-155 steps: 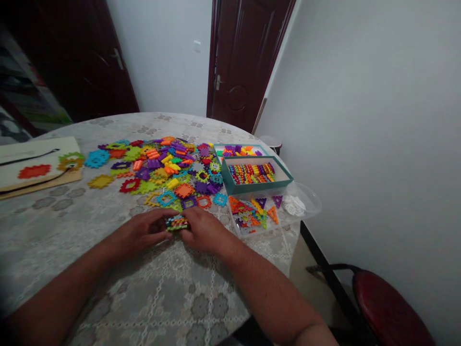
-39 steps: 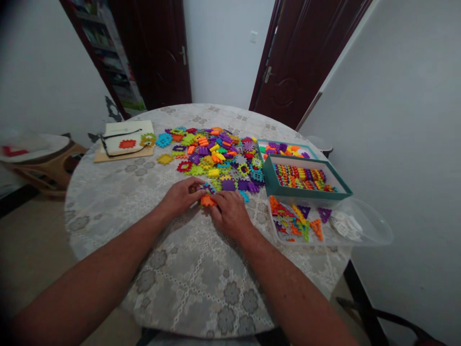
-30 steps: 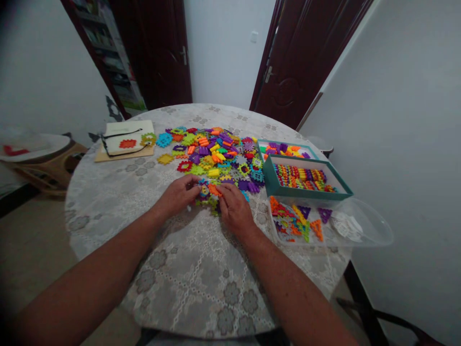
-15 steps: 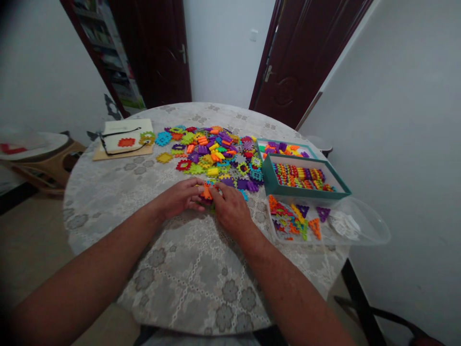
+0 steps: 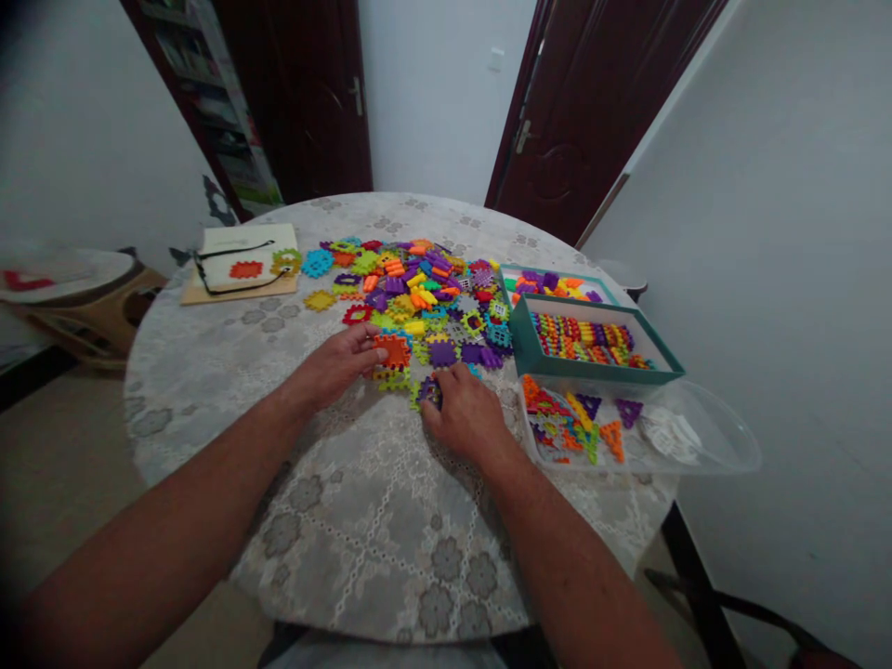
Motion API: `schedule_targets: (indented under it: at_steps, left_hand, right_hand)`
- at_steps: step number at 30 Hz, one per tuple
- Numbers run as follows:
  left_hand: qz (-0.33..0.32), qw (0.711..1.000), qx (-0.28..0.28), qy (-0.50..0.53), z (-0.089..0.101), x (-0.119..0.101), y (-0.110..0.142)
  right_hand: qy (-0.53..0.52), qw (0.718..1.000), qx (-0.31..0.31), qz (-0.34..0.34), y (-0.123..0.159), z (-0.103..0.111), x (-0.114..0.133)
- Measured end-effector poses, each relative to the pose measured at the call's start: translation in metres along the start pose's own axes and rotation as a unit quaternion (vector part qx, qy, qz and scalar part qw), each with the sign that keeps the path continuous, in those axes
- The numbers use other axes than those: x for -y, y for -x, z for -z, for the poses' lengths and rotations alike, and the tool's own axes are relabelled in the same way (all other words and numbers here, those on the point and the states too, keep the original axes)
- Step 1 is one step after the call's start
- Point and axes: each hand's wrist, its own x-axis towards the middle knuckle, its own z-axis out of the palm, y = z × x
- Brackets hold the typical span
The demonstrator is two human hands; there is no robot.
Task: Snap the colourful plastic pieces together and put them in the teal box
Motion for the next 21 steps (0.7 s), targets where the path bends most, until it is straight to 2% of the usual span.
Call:
schedule_targets:
  at_steps: [3,6,12,15,18,21]
  left_hand:
    - [-0.005,0.997,0.05,-0.051,0.001,0.0,0.002]
    - [-0.006,0.989,0.105,-0.105,0.002,0.001,0.004]
    - [-0.027,0.97,0.145,-0.194,0.001,-0.001,0.008]
    - [-0.05,0.963,0.143,-0.223,-0.001,0.0,0.009]
    - [-0.066,0.966,0.134,-0.212,-0.002,0.003,0.009]
    - [-0.073,0.965,0.151,-0.2,-0.003,0.002,0.01]
  right_hand:
    - [-0.03,0.999,0.016,0.009,0.0,-0.002,-0.001]
    - [-0.1,0.995,0.006,-0.001,-0.006,-0.004,-0.005]
    - [-0.209,0.97,-0.097,-0.074,-0.013,0.0,-0.01]
    - [-0.242,0.965,-0.085,-0.043,-0.011,0.002,-0.005]
    - [-0.251,0.966,-0.05,0.021,-0.009,0.005,0.004]
    - [-0.269,0.96,-0.013,0.082,-0.007,0.006,0.01]
